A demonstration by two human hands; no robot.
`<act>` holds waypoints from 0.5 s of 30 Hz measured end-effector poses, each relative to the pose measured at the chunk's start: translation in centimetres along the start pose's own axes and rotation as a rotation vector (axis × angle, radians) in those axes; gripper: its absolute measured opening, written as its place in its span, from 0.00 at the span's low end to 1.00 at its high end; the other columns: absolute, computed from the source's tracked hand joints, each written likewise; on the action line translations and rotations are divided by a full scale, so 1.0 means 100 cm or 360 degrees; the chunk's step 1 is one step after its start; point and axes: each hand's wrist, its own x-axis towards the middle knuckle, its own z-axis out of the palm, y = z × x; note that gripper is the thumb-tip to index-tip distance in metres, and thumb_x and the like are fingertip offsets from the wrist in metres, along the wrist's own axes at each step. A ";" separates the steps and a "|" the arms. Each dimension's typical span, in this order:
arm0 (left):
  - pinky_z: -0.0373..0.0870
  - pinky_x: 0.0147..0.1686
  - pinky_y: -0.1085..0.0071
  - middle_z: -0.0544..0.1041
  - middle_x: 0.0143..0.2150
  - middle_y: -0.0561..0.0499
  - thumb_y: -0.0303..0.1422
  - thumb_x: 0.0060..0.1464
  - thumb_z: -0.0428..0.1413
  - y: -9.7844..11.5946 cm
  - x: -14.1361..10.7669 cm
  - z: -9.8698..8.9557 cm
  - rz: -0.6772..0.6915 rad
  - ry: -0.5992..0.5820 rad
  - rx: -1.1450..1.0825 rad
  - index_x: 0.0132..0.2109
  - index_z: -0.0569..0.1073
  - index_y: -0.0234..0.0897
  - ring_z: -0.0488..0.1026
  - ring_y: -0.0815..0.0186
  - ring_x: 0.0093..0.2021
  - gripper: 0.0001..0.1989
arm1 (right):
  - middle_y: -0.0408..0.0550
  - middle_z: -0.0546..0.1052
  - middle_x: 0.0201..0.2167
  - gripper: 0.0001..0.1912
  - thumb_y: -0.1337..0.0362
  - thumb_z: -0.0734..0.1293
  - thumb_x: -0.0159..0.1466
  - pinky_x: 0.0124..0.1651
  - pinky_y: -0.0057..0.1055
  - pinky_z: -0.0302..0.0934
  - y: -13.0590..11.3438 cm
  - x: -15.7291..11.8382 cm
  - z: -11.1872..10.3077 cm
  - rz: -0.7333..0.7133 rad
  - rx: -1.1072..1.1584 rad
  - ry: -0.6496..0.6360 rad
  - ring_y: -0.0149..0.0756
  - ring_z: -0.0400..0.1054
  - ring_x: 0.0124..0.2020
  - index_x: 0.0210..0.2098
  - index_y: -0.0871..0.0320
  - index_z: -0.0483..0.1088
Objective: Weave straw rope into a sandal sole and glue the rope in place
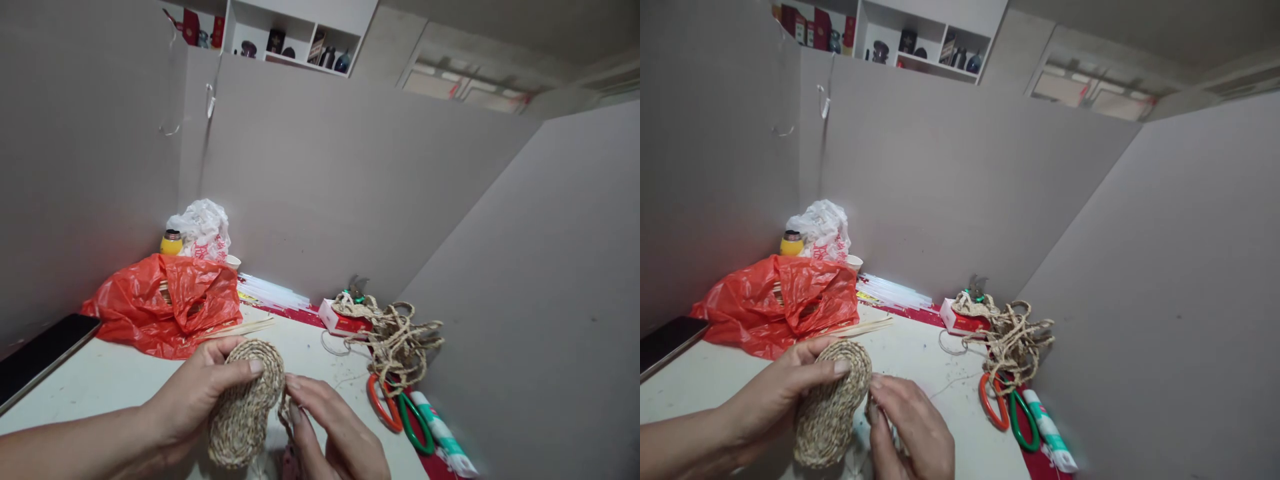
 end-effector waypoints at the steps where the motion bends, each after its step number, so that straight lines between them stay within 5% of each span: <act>1: 0.66 0.37 0.69 0.78 0.33 0.46 0.31 0.49 0.61 -0.001 0.000 0.000 0.0011 -0.0003 -0.0012 0.38 0.75 0.31 0.72 0.66 0.32 0.09 | 0.55 0.80 0.42 0.25 0.82 0.64 0.55 0.42 0.36 0.73 0.001 -0.002 0.001 -0.0052 -0.0039 -0.0029 0.43 0.75 0.43 0.49 0.58 0.71; 9: 0.67 0.38 0.67 0.78 0.32 0.46 0.30 0.49 0.61 -0.009 -0.001 0.002 0.0127 0.0037 -0.0145 0.36 0.75 0.31 0.72 0.65 0.32 0.07 | 0.56 0.78 0.46 0.25 0.79 0.66 0.56 0.39 0.34 0.75 0.007 -0.023 0.022 0.0078 0.0062 0.0186 0.43 0.74 0.45 0.53 0.57 0.68; 15: 0.67 0.39 0.67 0.78 0.32 0.45 0.29 0.51 0.59 -0.014 -0.005 0.010 0.0196 0.0103 -0.0245 0.38 0.75 0.31 0.73 0.64 0.32 0.07 | 0.55 0.75 0.48 0.16 0.69 0.66 0.62 0.44 0.33 0.72 0.008 -0.037 0.046 0.0432 0.0339 0.0501 0.43 0.71 0.50 0.49 0.52 0.71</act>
